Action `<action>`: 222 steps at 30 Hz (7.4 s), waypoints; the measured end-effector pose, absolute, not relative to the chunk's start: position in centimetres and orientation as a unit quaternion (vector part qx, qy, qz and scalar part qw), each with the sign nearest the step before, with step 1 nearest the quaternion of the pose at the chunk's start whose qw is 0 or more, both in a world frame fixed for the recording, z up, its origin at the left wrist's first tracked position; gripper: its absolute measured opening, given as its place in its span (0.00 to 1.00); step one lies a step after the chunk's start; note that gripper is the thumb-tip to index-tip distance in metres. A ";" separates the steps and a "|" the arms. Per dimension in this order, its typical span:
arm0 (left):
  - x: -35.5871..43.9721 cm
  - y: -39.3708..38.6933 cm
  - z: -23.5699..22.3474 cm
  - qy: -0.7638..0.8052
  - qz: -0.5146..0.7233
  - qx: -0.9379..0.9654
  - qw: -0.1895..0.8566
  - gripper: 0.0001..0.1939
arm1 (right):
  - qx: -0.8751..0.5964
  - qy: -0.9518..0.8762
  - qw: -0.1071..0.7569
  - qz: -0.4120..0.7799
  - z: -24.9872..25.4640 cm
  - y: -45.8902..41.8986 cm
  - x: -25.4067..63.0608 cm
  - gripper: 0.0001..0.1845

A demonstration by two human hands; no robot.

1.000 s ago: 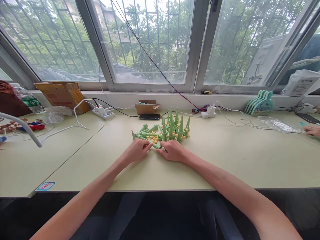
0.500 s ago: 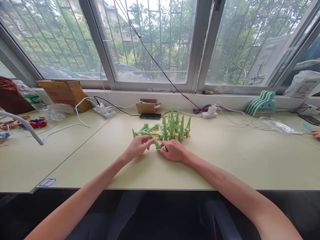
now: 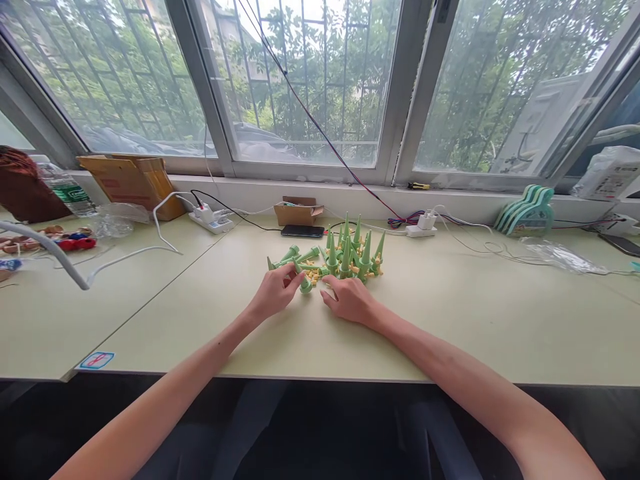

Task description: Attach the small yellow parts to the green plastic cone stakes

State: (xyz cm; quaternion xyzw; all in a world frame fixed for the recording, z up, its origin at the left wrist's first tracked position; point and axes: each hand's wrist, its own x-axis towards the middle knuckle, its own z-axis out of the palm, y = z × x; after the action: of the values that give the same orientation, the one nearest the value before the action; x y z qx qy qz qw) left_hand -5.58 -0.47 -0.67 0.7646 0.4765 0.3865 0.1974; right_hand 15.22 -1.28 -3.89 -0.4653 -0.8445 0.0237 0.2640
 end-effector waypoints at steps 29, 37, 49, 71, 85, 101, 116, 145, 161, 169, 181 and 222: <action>-9.3 -3.3 0.2 0.528 0.181 0.828 0.048 0.09 | -0.471 -0.851 0.233 0.001 -3.9 -1.2 15.1 0.15; -9.0 -3.5 -0.1 0.474 0.104 0.873 0.041 0.11 | -0.452 -0.857 0.246 0.007 -4.1 -1.2 15.1 0.14; -5.6 -1.7 0.4 0.272 0.202 0.936 -0.094 0.13 | -0.345 -0.891 0.288 0.061 -3.9 -1.3 15.4 0.17; -5.6 -1.5 -1.3 0.255 0.277 0.923 -0.075 0.18 | -0.321 -0.883 0.315 0.136 -3.8 -1.8 15.2 0.19; -5.7 -1.3 -1.7 0.295 0.314 0.902 -0.023 0.16 | -0.336 -0.845 0.378 0.175 -4.1 -1.9 14.8 0.16; -5.6 -1.5 -1.4 0.368 0.452 0.812 0.011 0.15 | -0.278 -0.922 0.257 0.083 -3.2 -3.3 14.5 0.16; -5.2 -0.8 -1.3 0.451 0.459 0.757 0.117 0.14 | -0.295 -0.927 0.230 0.009 -3.4 -2.7 14.6 0.10; -4.7 -1.7 -0.1 0.422 0.355 0.651 0.521 0.19 | -0.286 -0.841 0.451 0.090 -3.7 -2.0 14.8 0.11; -4.5 -1.5 -0.5 0.411 0.349 0.618 0.572 0.20 | -0.284 -0.842 0.447 0.107 -3.6 -2.4 14.6 0.12; -4.7 -1.4 -0.7 0.407 0.344 0.616 0.581 0.20 | -0.283 -0.841 0.446 0.119 -3.4 -2.4 14.6 0.11; -4.8 -1.2 -1.0 0.403 0.352 0.590 0.605 0.21 | -0.292 -0.832 0.454 0.129 -3.6 -2.1 14.7 0.11; -4.6 -1.6 -0.5 0.427 0.423 0.664 0.446 0.21 | -0.349 -0.828 0.429 0.093 -3.9 -1.6 15.1 0.13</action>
State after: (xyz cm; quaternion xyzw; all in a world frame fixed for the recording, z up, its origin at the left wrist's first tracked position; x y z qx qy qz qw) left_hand -4.59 -1.58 -0.50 0.6637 0.4266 0.4225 0.4461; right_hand 15.08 -1.60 -3.91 -0.3491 -0.8278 0.0929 0.4293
